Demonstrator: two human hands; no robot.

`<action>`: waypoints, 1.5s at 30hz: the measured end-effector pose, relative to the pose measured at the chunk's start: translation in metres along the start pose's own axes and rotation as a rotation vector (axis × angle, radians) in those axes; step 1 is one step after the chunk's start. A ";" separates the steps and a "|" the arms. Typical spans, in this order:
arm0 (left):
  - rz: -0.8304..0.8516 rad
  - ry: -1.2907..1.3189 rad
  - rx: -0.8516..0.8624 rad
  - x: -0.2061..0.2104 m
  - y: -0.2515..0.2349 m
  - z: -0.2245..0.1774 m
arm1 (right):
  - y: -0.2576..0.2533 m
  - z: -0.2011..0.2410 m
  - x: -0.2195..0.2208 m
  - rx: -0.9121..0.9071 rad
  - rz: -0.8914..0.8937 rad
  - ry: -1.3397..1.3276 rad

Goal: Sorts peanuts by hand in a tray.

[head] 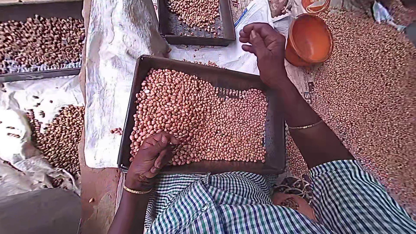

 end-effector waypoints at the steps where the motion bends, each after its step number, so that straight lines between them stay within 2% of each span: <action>1: 0.009 0.006 -0.001 0.000 0.000 0.000 | 0.023 -0.011 0.018 -0.017 0.106 -0.064; 4: 0.020 0.032 -0.015 0.001 -0.002 0.001 | 0.062 -0.043 0.063 -0.107 0.375 -0.141; 9: 0.047 0.019 -0.032 -0.001 -0.002 0.000 | 0.030 -0.056 0.096 -0.335 0.532 -0.119; 12: 0.021 0.015 -0.018 0.001 -0.002 0.000 | 0.043 -0.070 0.100 -0.433 0.670 0.074; 15: 0.046 -0.007 -0.028 0.001 -0.002 -0.001 | 0.092 -0.059 0.069 -0.290 0.973 0.368; 17: 0.065 0.007 -0.044 0.000 -0.002 -0.002 | 0.126 -0.046 0.038 -0.121 1.136 0.426; 19: 0.071 0.012 -0.054 -0.001 -0.002 -0.001 | 0.150 -0.038 0.007 -0.005 1.056 0.374; 21: 0.072 0.005 -0.071 -0.003 0.000 -0.001 | 0.160 -0.039 -0.008 0.004 0.736 0.341; 24: 0.034 0.018 -0.092 -0.002 0.002 -0.001 | 0.143 -0.040 0.001 0.181 0.289 0.101; 26: 0.013 0.038 -0.086 -0.002 0.003 0.000 | 0.127 -0.042 0.018 0.245 0.139 -0.007; 29: 0.003 0.034 -0.068 -0.002 0.005 0.000 | 0.118 -0.033 0.034 0.191 0.191 0.156; 34: 0.058 0.038 -0.068 -0.003 0.003 0.000 | 0.144 -0.011 0.051 0.150 0.342 0.548; 38: 0.051 0.034 -0.075 -0.004 0.003 0.000 | 0.153 -0.014 0.065 0.108 0.459 0.759; 41: 0.035 0.034 -0.041 -0.003 0.004 0.000 | 0.150 -0.017 0.069 0.053 0.425 0.768; 45: 0.046 0.027 -0.019 -0.003 0.005 0.000 | 0.149 -0.011 0.055 0.277 0.392 0.579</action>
Point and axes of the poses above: each hand's wrist, its own y-axis away from the middle knuckle, its own x-axis out of the palm, z = x × y, the point moved 1 cm from there along -y, towards the middle knuckle, and after that the axes turned 12 degrees about z, right-handed, at the moved point
